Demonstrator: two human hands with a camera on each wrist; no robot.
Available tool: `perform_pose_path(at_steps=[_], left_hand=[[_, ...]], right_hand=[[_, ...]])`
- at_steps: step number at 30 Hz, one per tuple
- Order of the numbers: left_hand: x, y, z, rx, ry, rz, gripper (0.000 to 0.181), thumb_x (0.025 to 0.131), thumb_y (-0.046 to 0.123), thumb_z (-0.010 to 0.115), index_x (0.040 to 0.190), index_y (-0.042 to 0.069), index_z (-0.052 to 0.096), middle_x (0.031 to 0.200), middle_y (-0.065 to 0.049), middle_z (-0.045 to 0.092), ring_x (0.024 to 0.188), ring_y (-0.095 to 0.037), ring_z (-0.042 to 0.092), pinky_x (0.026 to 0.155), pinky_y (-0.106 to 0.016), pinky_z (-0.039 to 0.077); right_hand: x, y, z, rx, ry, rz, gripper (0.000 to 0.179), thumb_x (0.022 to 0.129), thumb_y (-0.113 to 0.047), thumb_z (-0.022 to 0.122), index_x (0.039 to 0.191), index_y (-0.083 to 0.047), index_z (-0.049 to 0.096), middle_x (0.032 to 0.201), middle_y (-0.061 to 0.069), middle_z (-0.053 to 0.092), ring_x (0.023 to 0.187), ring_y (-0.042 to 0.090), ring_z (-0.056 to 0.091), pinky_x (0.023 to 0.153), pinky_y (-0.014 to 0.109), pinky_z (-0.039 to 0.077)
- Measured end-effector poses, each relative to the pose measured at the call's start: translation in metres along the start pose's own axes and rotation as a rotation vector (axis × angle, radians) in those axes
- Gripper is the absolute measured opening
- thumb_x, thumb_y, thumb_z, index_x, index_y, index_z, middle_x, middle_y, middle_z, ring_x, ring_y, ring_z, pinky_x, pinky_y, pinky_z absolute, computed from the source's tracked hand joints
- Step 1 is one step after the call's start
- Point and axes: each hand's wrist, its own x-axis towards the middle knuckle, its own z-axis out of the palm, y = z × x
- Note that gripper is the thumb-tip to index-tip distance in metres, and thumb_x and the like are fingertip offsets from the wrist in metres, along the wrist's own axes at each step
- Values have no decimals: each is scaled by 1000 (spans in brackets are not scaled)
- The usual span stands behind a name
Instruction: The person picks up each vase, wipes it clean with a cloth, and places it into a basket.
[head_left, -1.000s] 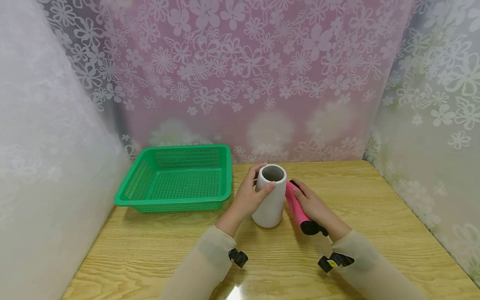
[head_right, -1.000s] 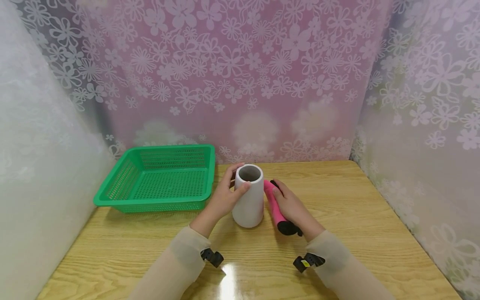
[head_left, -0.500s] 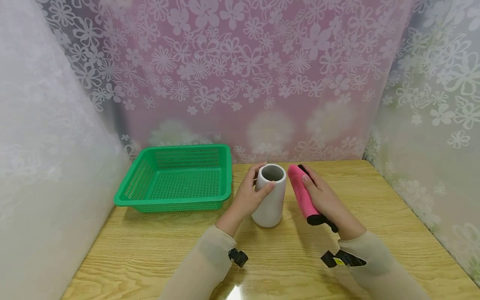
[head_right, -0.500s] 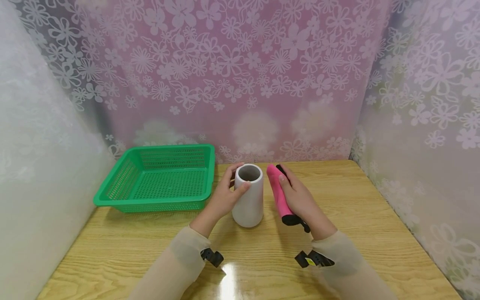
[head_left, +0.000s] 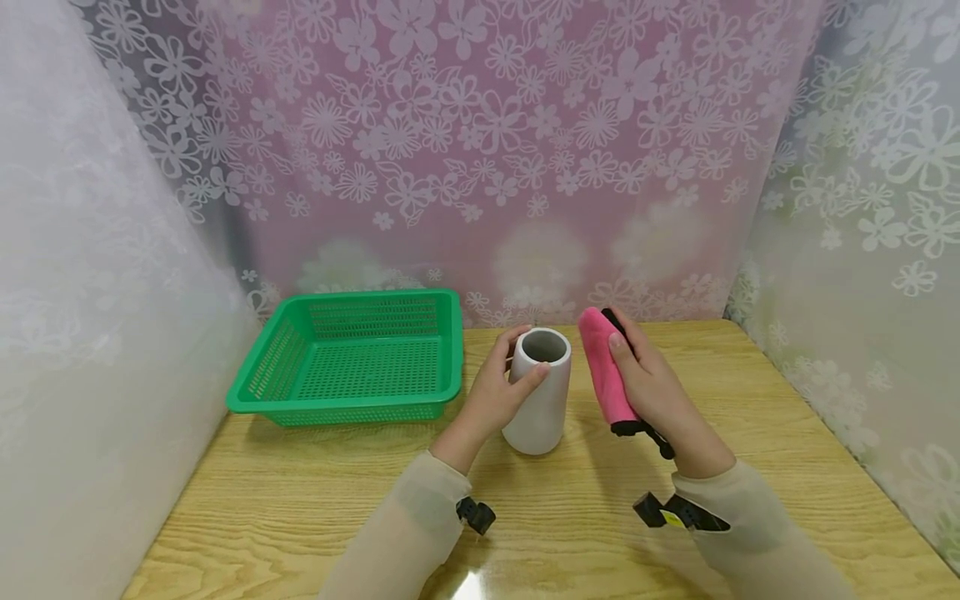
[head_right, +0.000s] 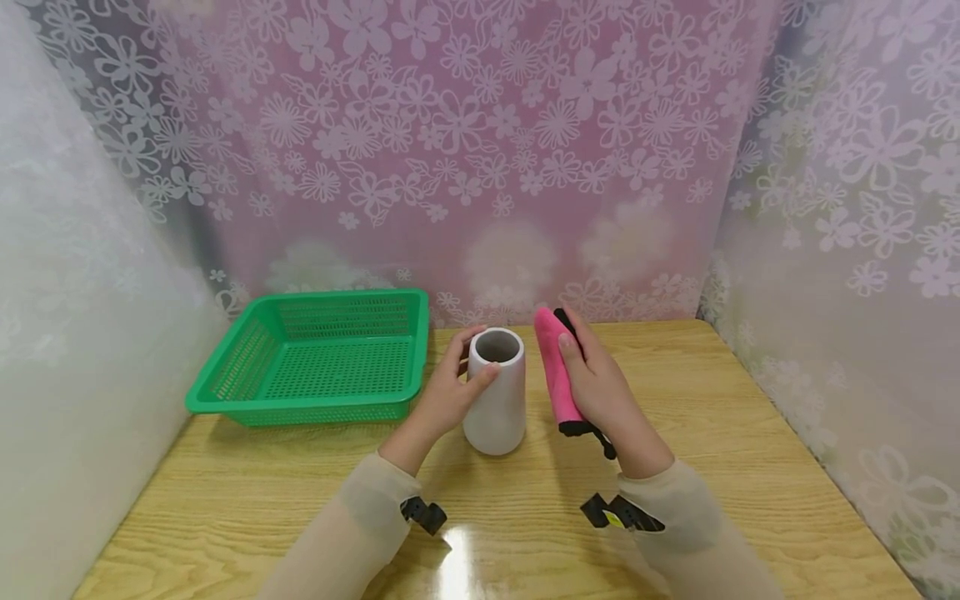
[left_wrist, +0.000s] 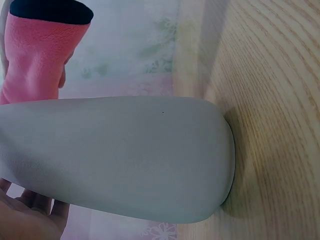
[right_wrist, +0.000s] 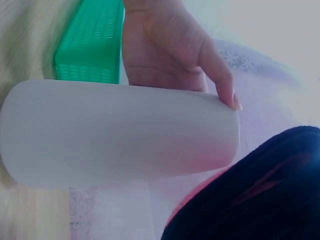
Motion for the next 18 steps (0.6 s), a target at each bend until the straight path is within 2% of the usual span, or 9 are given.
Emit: perform_pose_path(at_steps=[4,11,15,18], left_hand=[[1,0,0,-5,-5,8,67,97,23,68,154,20,34,146,-7,48,133,-28,47,110,-51,38],[0,-1,-1,1,3,22,66,96,40,67,152,21,38,143,-1,50,130,-21,49,109,-44,40],[0,-2,-1,2,12,35,69,94,47,67,151,19,39,142,0,51,129,-21,50,109,-45,40],[0,-2,0,-2,15,41,68,94,47,67,151,21,39,142,0,51,129,-21,50,109,-45,39]], right_hand=[[0,-4,3,21,44,-47,58,108,-44,32,162,-32,13,151,24,37,111,38,54,90,50,42],[1,-12,11,70,101,-130,56,110,-31,35,162,-27,16,155,22,32,120,40,50,94,53,41],[1,-14,16,100,137,-204,55,110,-24,36,162,-25,18,154,21,35,121,36,50,94,36,43],[1,-14,21,95,171,-266,55,110,-20,38,161,-25,21,148,20,41,112,32,52,85,22,44]])
